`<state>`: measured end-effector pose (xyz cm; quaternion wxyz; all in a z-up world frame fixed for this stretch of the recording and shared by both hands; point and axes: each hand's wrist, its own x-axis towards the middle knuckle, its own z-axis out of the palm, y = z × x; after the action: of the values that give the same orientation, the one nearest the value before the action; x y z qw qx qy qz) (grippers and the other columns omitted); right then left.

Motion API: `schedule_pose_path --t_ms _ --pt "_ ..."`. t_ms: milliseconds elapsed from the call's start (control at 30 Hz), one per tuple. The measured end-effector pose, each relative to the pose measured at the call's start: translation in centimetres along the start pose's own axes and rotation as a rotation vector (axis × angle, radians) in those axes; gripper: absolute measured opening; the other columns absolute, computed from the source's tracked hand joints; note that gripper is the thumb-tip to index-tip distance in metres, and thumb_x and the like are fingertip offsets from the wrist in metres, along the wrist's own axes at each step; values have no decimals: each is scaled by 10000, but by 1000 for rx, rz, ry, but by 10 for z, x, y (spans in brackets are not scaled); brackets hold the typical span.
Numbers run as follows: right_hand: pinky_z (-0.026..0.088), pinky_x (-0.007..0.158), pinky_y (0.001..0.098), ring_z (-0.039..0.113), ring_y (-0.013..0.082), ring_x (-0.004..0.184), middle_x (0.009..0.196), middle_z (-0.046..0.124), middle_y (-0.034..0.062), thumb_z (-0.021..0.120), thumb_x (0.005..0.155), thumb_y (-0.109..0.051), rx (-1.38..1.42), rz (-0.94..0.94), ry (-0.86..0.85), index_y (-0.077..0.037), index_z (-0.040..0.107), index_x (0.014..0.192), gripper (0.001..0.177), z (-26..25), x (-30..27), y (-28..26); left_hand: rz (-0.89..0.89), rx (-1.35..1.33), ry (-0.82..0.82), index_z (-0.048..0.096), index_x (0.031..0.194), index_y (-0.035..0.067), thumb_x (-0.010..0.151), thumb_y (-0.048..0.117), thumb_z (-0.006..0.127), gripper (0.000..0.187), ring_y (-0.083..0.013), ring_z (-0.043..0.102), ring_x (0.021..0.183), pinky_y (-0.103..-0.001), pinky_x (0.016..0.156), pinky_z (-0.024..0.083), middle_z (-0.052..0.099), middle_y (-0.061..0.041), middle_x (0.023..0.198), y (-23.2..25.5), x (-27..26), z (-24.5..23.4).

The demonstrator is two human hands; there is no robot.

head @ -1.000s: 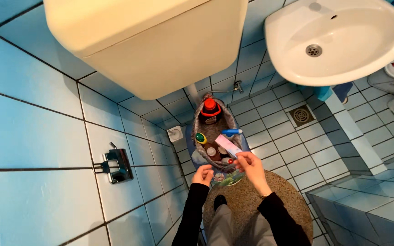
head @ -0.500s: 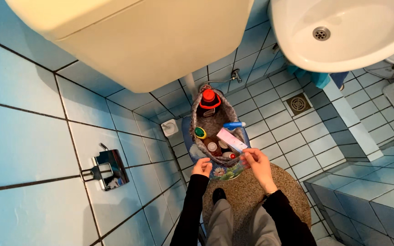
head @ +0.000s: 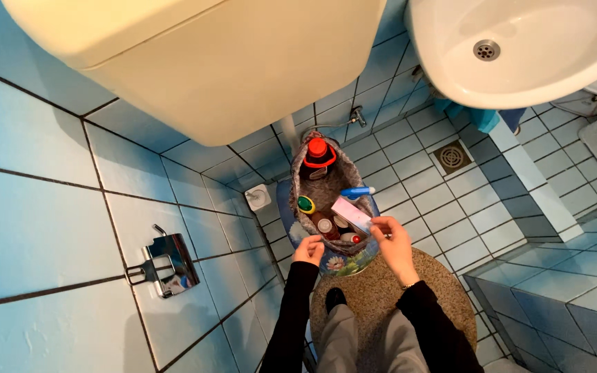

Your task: Organizing and placing various cleaning products and toiletries on shelves and surfaces in a bathroom

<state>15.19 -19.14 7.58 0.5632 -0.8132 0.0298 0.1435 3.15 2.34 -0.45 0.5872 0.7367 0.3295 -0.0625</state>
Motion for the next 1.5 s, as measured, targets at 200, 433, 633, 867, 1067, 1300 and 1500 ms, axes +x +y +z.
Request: schedule_pose_path --t_ms 200,433,633,867,1067,1300,1500 --pt "471 1055 545 619 463 1156 1259 668 161 850 777 -249 -419 -114 -63 -201 691 1295 543 13 15 19 27 30 -89 658 1359 118 1031 256 680 357 -262 734 1108 -435 923 619 755 -131 1223 -4 1 8" --pt "512 1049 557 596 455 1231 1283 629 176 823 800 -242 -590 -57 -138 -165 566 1400 657 27 22 18 22 41 -86 687 1329 141 997 256 716 353 -236 743 1084 -398 904 629 770 -116 1184 -19 9 27" --pt "536 1001 582 635 456 1208 1241 673 227 743 884 -218 -547 -77 -132 -75 608 1345 502 20 23 6 27 41 -117 668 1347 118 1012 243 687 359 -271 735 1105 -424 921 623 755 -153 1206 -14 5 24" --pt "564 937 539 678 482 1122 1186 692 293 832 841 -248 -220 39 -21 -49 634 1321 555 -15 4 -47 66 97 -131 613 1384 87 1049 182 628 349 -326 675 1208 -486 998 596 705 -181 1273 21 -13 27" --pt "591 813 463 718 419 1011 1115 695 287 879 824 -367 -134 118 167 -10 658 1237 589 -59 -13 -87 364 248 20 631 1348 150 962 217 699 398 -352 636 1209 -465 1006 561 646 -130 1298 31 -19 73" --pt "557 780 483 757 355 763 922 699 235 837 850 -447 -97 194 254 37 601 1166 624 -99 -43 -127 673 382 88 332 1566 -31 784 157 870 967 -539 323 1425 -665 1157 274 302 -346 1572 155 -92 121" --pt "565 772 432 738 294 581 997 572 198 783 873 -356 -28 153 246 12 444 1425 745 -149 -43 -143 752 452 484 491 1496 112 659 249 917 949 -389 521 1297 -545 1028 460 482 -166 1467 169 -69 194"
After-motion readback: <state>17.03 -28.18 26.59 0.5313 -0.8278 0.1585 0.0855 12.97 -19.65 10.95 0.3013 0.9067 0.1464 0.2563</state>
